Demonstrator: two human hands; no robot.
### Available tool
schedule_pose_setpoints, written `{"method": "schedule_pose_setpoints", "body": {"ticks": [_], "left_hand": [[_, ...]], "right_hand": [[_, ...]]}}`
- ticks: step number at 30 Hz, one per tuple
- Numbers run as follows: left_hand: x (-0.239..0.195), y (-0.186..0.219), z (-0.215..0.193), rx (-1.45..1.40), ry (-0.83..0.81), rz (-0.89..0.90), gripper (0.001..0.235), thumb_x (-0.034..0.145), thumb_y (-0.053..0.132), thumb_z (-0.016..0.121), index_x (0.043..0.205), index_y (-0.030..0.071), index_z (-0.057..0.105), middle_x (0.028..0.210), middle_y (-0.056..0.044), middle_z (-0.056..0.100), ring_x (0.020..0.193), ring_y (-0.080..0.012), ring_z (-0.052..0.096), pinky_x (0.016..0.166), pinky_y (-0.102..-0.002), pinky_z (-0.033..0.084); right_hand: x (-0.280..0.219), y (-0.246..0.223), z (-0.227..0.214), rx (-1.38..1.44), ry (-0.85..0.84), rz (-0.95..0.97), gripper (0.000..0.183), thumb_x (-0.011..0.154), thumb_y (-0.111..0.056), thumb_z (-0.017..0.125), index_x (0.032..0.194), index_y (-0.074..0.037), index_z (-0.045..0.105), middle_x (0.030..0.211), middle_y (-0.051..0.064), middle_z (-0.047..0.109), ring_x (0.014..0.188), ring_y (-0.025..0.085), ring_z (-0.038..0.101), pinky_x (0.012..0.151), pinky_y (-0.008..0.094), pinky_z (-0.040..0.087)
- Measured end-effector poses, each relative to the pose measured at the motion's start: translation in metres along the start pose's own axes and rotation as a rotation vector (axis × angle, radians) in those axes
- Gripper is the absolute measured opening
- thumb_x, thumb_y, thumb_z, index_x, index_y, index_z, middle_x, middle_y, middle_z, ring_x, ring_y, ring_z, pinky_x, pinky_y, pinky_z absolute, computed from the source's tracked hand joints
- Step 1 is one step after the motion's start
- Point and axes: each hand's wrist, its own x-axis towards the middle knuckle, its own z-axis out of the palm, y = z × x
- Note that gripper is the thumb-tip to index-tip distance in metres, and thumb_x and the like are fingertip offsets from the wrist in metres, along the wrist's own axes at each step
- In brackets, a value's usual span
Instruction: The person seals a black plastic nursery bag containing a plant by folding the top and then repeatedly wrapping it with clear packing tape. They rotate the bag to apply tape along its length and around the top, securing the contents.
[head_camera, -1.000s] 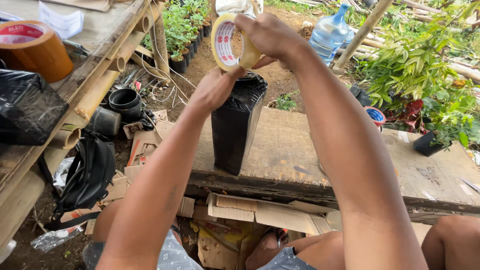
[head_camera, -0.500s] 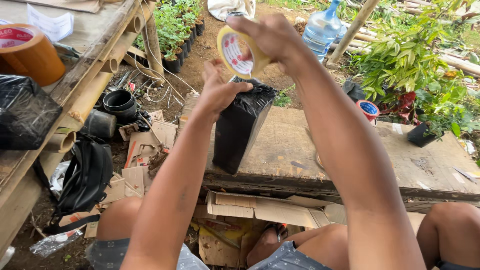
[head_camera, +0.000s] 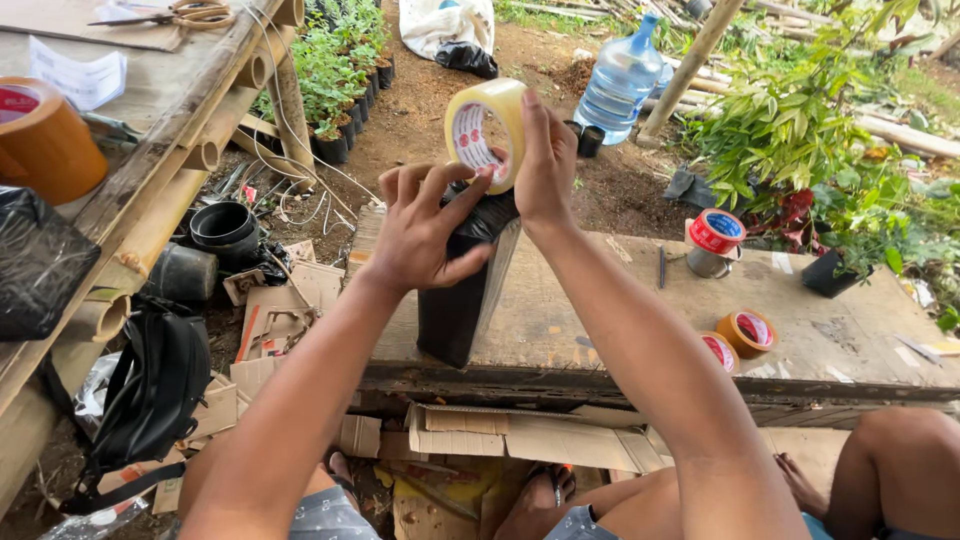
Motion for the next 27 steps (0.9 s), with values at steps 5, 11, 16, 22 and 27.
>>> {"method": "schedule_pose_setpoints", "body": {"ticks": [5, 11, 16, 22, 27], "left_hand": [[-0.006, -0.015, 0.006, -0.119, -0.012, 0.026, 0.072, 0.103, 0.059, 0.066, 0.146, 0.002, 0.058, 0.15, -0.017, 0.056, 0.144, -0.0319, 0.049, 0.124, -0.052, 0.036], [-0.005, -0.004, 0.015, 0.038, 0.079, 0.026, 0.06, 0.095, 0.06, 0.063, 0.121, 0.006, 0.066, 0.134, -0.014, 0.059, 0.128, -0.0344, 0.053, 0.116, -0.051, 0.035], [-0.007, -0.004, 0.021, 0.08, -0.09, 0.101, 0.057, 0.102, 0.061, 0.059, 0.112, 0.005, 0.06, 0.143, -0.011, 0.061, 0.138, -0.0283, 0.054, 0.122, -0.049, 0.037], [-0.007, -0.018, 0.034, 0.109, 0.033, 0.032, 0.063, 0.099, 0.07, 0.05, 0.108, 0.009, 0.062, 0.118, -0.007, 0.062, 0.107, -0.0277, 0.054, 0.097, -0.048, 0.039], [-0.011, -0.026, 0.03, 0.103, 0.043, -0.035, 0.069, 0.098, 0.075, 0.051, 0.116, 0.009, 0.063, 0.11, -0.008, 0.054, 0.104, -0.029, 0.05, 0.095, -0.048, 0.038]], "right_hand": [[0.053, -0.031, -0.003, -0.121, -0.34, 0.397, 0.051, 0.099, -0.045, 0.057, 0.118, 0.001, 0.067, 0.09, 0.009, 0.068, 0.074, 0.017, 0.071, 0.065, 0.031, 0.063], [0.093, -0.076, 0.03, -0.391, -0.397, 0.558, 0.044, 0.091, -0.041, 0.06, 0.112, -0.003, 0.068, 0.08, 0.01, 0.069, 0.059, 0.016, 0.068, 0.055, 0.032, 0.063], [0.091, -0.09, 0.045, -0.492, -0.503, 0.567, 0.042, 0.092, -0.043, 0.062, 0.106, -0.004, 0.07, 0.075, 0.008, 0.072, 0.057, 0.014, 0.067, 0.052, 0.03, 0.058], [0.083, -0.106, 0.029, -0.584, -0.496, 0.393, 0.037, 0.093, -0.038, 0.064, 0.103, -0.003, 0.068, 0.07, 0.004, 0.064, 0.057, 0.012, 0.068, 0.048, 0.028, 0.056], [0.057, -0.118, 0.001, -0.675, -0.455, 0.39, 0.04, 0.096, -0.04, 0.064, 0.088, -0.002, 0.073, 0.063, 0.002, 0.066, 0.049, 0.01, 0.063, 0.045, 0.026, 0.052]]}}
